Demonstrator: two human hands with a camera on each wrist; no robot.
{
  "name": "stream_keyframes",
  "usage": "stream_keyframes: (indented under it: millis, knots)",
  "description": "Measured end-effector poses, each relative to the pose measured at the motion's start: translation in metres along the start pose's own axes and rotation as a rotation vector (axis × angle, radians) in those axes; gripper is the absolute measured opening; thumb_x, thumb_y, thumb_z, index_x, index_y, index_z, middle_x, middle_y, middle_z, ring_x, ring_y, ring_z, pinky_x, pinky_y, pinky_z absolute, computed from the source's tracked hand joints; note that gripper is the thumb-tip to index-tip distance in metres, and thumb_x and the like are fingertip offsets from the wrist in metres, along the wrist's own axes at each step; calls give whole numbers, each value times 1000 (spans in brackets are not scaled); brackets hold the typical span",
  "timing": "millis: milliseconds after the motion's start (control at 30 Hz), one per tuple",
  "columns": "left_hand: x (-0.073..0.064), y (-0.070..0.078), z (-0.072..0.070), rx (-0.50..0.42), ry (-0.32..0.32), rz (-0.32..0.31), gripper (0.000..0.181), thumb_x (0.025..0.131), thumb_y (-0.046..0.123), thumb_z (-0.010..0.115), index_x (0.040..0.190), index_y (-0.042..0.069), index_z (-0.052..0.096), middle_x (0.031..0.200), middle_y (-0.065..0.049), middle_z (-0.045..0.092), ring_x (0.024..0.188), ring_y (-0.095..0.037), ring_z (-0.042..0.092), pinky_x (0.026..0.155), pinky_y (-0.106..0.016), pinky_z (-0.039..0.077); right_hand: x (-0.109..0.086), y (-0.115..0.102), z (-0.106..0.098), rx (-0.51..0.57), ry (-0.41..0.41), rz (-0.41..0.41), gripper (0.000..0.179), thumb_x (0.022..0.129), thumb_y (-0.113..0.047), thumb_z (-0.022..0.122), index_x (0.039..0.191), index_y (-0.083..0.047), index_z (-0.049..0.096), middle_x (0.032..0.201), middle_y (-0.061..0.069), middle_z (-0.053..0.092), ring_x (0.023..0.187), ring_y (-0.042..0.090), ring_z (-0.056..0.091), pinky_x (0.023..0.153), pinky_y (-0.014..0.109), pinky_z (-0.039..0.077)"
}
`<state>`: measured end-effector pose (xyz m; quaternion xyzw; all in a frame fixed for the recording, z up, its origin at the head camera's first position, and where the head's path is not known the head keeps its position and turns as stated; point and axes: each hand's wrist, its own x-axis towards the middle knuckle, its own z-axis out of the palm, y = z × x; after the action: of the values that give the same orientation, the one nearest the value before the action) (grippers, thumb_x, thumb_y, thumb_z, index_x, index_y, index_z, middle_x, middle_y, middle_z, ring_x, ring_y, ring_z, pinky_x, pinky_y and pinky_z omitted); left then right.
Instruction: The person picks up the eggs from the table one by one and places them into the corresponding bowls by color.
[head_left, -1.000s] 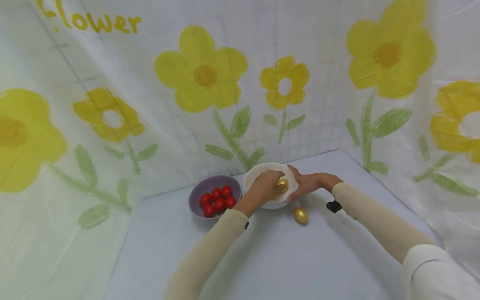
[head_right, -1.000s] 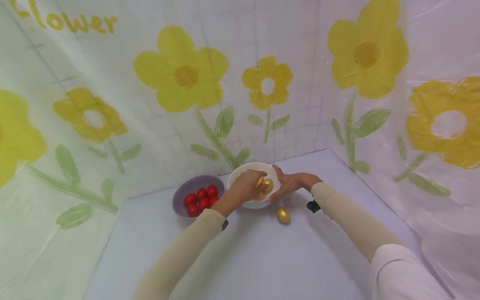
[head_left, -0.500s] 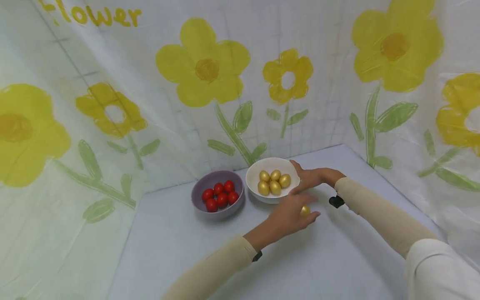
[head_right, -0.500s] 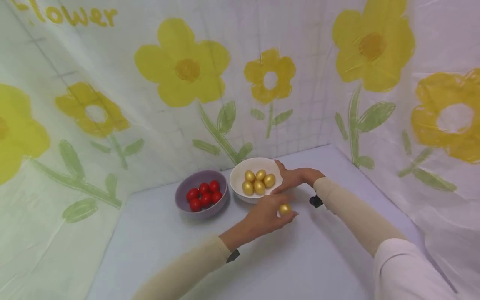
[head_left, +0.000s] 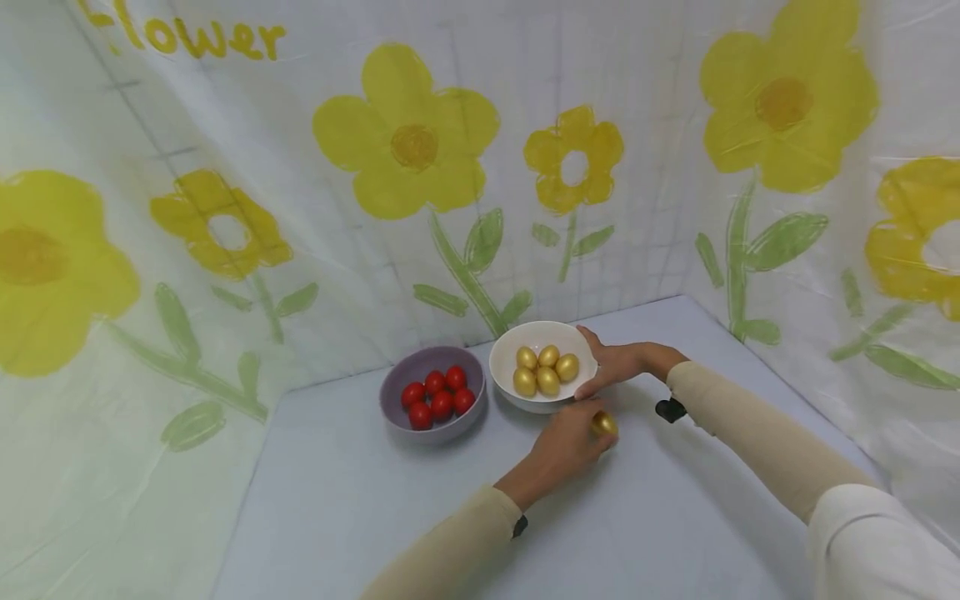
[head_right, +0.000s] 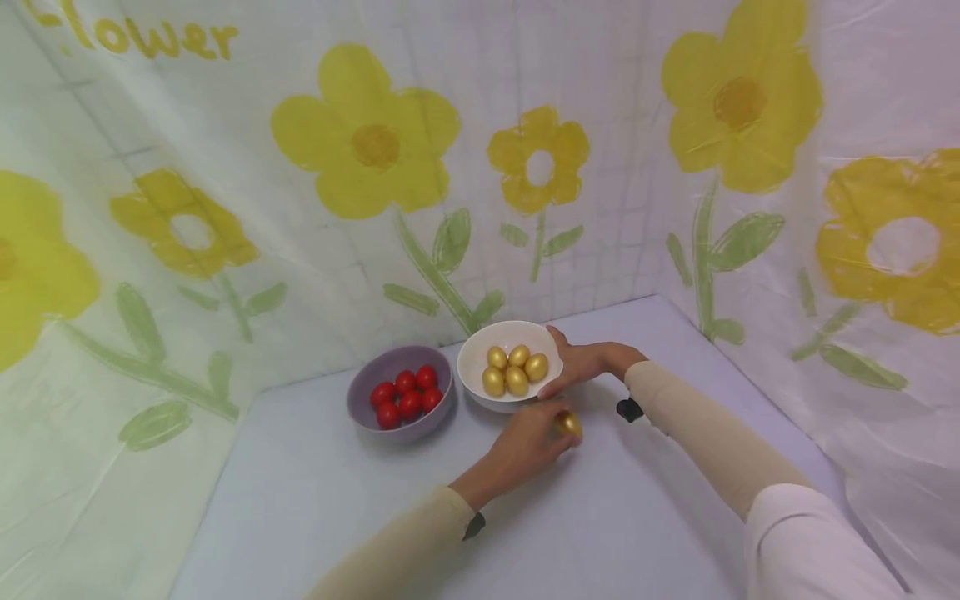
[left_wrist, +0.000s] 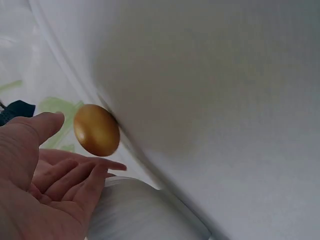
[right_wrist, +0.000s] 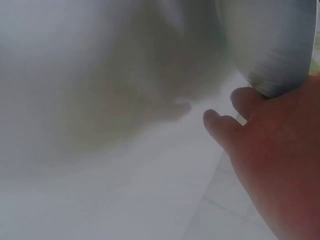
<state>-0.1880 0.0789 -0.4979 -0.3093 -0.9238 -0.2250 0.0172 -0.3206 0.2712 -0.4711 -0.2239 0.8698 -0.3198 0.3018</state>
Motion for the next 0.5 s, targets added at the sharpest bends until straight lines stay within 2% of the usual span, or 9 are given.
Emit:
stream_keyframes:
  millis: [167,400,500]
  knots:
    - [3,-8,7,29,3,-2,31,95,36,82,118,17,75,98,12,68,79,1,54,67,-12,43,1,-3,2,1,-14,-12,145,87,-56,84,161,-11,-33,172,28,-14,161,45,-1,126,66,12]
    - [8,-13,15,-20,16,9,37,95,30,83,127,14,74,110,10,73,92,4,58,82,-11,48,-2,-4,-1,-12,-1,-9,146,85,-60,83,161,-11,-32,173,27,-15,161,44,0,126,66,13]
    - [8,-13,16,-23,5,4,36,94,29,83,126,13,74,111,9,73,93,4,59,83,-12,48,-1,-3,0,-5,-9,-13,145,87,-57,83,161,-11,-33,172,26,-17,161,44,-2,126,66,13]
